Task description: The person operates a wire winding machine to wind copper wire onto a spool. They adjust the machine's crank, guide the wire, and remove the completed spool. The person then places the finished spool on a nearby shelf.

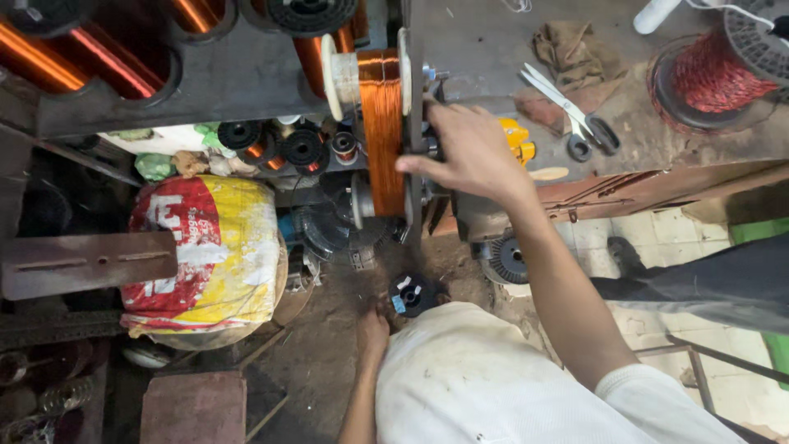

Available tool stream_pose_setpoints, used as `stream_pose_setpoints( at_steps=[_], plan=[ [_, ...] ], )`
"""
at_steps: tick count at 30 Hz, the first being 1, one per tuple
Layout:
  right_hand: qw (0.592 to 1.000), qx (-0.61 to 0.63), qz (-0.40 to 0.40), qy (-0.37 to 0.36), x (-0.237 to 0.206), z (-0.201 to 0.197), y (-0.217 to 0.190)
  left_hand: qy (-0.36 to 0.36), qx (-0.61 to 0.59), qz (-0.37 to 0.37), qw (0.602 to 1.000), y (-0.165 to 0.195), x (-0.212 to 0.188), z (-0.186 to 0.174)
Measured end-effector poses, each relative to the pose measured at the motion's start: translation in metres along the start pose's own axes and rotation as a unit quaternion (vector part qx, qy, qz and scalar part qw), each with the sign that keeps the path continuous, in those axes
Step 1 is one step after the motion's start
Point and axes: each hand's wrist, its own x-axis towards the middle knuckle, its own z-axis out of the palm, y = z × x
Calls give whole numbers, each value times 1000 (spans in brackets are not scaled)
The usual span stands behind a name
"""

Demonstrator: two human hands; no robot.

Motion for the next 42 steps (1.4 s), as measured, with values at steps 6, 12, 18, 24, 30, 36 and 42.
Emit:
stream_pose_setpoints(
  at_steps=[6,12,18,24,30,36,42],
  plan=[
    [1000,8,-10,-2,-5,-3,6,104,22,125,986,3,2,10],
    [997,-7,-30,73,-13,1,7,41,89,97,990,0,-2,12],
    [993,15,-52,100,-11,-3,11,-202,132,-46,969,2,-6,22],
    [994,31,-48,95,-7,-5,12,-228,138,-23,963,5,9,24],
    [998,5,-31,62,1,-2,15,-194,121,99,969,11,17,26],
    [998,21,-28,52,1,1,17,-217,98,56,970,-3,21,24],
    [999,1,-23,48,4,1,20,-77,24,37,996,28,43,-36]
  ],
)
